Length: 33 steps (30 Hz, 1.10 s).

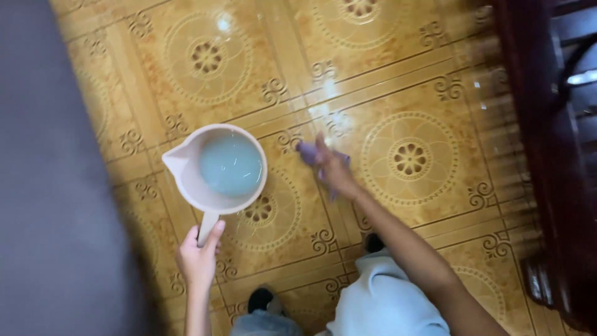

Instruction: The person kneels on a tiled floor and wipes the surface with a purple cloth. They hold a white pitcher containing blue liquid in the left hand and repeatedly dip the cloth into the pitcher to wet it before continuing to wipe the floor.

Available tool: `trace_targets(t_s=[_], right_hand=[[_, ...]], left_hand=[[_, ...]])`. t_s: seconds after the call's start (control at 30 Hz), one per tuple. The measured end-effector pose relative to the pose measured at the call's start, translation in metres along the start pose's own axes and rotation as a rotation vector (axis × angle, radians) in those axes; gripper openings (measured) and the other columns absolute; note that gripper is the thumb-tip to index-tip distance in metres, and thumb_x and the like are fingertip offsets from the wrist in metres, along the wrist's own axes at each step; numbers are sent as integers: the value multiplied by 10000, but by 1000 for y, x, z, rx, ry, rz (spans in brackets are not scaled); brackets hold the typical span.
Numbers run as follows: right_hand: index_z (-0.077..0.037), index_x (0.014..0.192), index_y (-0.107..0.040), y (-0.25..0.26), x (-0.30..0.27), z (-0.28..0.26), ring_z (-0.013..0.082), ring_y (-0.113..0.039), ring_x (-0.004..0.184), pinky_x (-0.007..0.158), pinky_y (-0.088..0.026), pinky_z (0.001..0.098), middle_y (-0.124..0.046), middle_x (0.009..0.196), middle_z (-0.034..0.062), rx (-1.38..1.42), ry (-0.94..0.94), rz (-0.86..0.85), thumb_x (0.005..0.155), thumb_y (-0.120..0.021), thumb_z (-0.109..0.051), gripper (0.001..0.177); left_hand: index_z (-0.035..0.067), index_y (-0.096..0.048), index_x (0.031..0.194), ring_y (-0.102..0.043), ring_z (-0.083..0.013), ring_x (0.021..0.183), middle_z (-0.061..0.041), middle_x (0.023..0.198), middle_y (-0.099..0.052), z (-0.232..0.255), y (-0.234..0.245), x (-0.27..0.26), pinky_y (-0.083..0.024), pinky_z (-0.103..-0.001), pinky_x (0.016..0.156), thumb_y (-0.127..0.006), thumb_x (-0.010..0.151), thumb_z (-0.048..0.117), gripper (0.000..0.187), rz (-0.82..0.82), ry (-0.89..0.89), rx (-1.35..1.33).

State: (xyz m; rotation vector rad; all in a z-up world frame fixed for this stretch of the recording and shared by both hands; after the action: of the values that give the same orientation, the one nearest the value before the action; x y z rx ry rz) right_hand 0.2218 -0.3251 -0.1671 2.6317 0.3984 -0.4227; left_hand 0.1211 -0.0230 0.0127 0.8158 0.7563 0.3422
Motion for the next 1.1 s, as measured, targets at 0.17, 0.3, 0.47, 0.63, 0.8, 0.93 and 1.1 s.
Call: trace_targets(t_s=[0.17, 0.3, 0.47, 0.63, 0.8, 0.93, 1.1], right_hand=[[-138, 667, -428, 57, 3, -54, 243, -597, 1000, 804, -534, 258, -614, 1018, 104, 936, -11, -143, 857, -536, -200, 227], [-98, 916, -601, 75, -5, -43, 127, -600, 831, 662, -520, 203, -616, 945, 40, 925, -206, -109, 848, -539, -244, 173], [-25, 1195, -448, 81, -23, -55, 199, -591, 806, 697, -515, 263, -567, 953, 112, 1087, -246, -174, 808, -544, -267, 467], [-89, 1094, -512, 106, -12, -21, 84, -555, 608, 498, -471, 131, -566, 850, 10, 788, -320, -90, 843, -541, -130, 257], [-84, 949, -559, 137, -10, 12, 27, -491, 502, 417, -408, 96, -530, 698, -33, 752, -286, 3, 896, -502, -186, 129], [-79, 950, -564, 145, -13, 11, 42, -516, 532, 451, -432, 113, -546, 706, -23, 874, -246, -9, 897, -502, -158, 113], [-73, 951, -569, 160, -13, -3, 63, -548, 572, 496, -461, 135, -566, 717, -10, 1027, -169, -18, 898, -503, -121, 97]], left_hand=[[120, -616, 706, -496, -88, 447, 10, 479, -546, -10, 14, -3, -386, -228, 467, -617, 724, 411, 291, 18, -42, -64], [133, -588, 668, -504, -95, 453, 17, 483, -544, -18, 15, -2, -369, -241, 472, -601, 734, 441, 315, 19, -4, -29], [119, -602, 681, -520, -94, 473, 9, 488, -556, -21, 14, 0, -384, -241, 521, -603, 736, 437, 322, 29, -15, -43], [122, -553, 613, -503, -90, 456, 23, 491, -554, -19, 12, -2, -363, -237, 484, -609, 732, 434, 339, 25, -45, -21], [129, -494, 567, -432, -78, 403, 35, 434, -489, -22, 7, -2, -302, -227, 425, -587, 727, 482, 399, 13, -84, 45], [121, -427, 525, -342, -79, 388, 37, 408, -402, -17, 9, -8, -245, -228, 412, -600, 729, 466, 437, 40, -171, 66], [118, -485, 550, -386, -82, 393, 31, 413, -451, -14, 12, -12, -272, -227, 424, -592, 728, 473, 411, 42, -137, 57]])
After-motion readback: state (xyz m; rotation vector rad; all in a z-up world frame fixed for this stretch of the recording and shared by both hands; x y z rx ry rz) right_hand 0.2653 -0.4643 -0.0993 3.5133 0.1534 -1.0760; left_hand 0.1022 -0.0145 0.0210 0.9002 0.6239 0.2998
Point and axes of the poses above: each hand's wrist, its own x-axis towards the middle knuckle, its own y-axis out of the back of the hand, z = x × y, the point moved 9 cm from there along x, towards the middle knuckle
